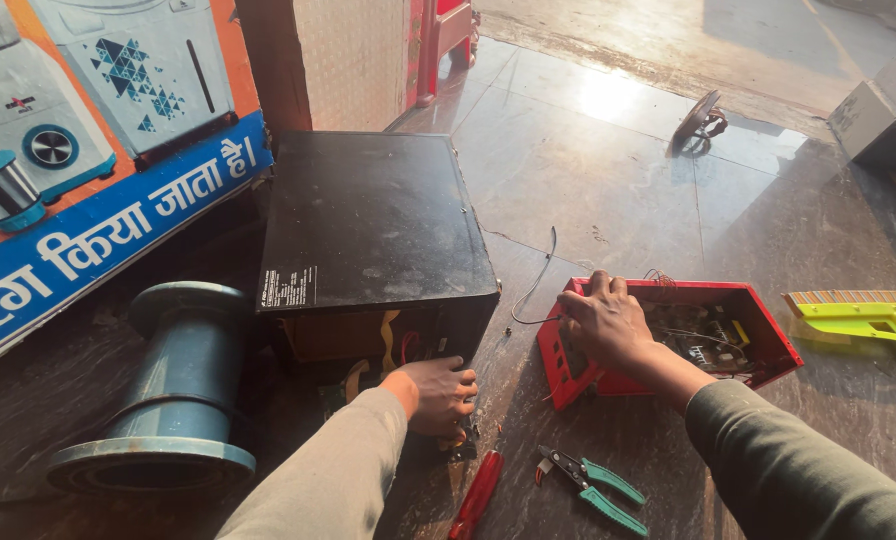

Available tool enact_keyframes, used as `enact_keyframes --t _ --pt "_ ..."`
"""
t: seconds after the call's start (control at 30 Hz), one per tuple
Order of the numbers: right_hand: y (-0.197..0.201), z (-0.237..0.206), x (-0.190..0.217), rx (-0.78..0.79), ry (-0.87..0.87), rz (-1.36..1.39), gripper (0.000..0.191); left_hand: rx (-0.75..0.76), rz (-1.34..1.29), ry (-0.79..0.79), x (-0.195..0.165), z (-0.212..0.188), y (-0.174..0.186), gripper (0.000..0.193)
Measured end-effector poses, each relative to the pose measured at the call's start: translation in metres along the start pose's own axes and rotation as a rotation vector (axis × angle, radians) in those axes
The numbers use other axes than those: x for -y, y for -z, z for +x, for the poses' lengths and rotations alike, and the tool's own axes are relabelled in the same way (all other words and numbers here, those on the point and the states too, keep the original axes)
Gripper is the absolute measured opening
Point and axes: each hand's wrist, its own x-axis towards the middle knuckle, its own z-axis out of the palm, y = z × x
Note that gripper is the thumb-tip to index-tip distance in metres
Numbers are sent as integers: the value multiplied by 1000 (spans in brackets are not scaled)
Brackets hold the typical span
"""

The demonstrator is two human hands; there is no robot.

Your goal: The person is repairing an electronic device by stripping wires with pliers and connecting them to a transformer and circuit board. They then place the components into a red metal box.

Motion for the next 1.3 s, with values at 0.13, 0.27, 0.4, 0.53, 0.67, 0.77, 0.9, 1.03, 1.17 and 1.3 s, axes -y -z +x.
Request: enact_keyframes --t 0.13,0.27,0.4,0.53,0.67,0.77,0.9,1.03,1.17,1.3 --pt "-7 -7 -8 21 18 -24 45 25 -25 24 -4 2 8 52" --pt "-9 -10 -11 18 80 -50 47 86 5 56 -13 5 17 33" --pt "-10 8 1 77 -9 -44 32 -24 57 88 -17 5 25 20" --pt "-14 31 1 114 -60 -35 24 41 16 125 -14 -2 31 20" --pt "-20 54 -10 121 -20 108 25 30 -68 138 -7 -9 36 24" --pt "-28 60 -14 117 44 170 26 14 -82 126 -7 -10 34 30" --pt "-38 57 -15 113 120 209 28 29 -92 90 -10 -3 22 41" --pt "-39 53 -12 39 126 272 27 -10 -61 17 -6 -1 10 41" --pt "-34 49 -5 38 100 315 24 -65 -102 42 -7 0 8 44" --pt "-27 42 -3 28 115 273 28 46 -103 133 -18 4 15 51"
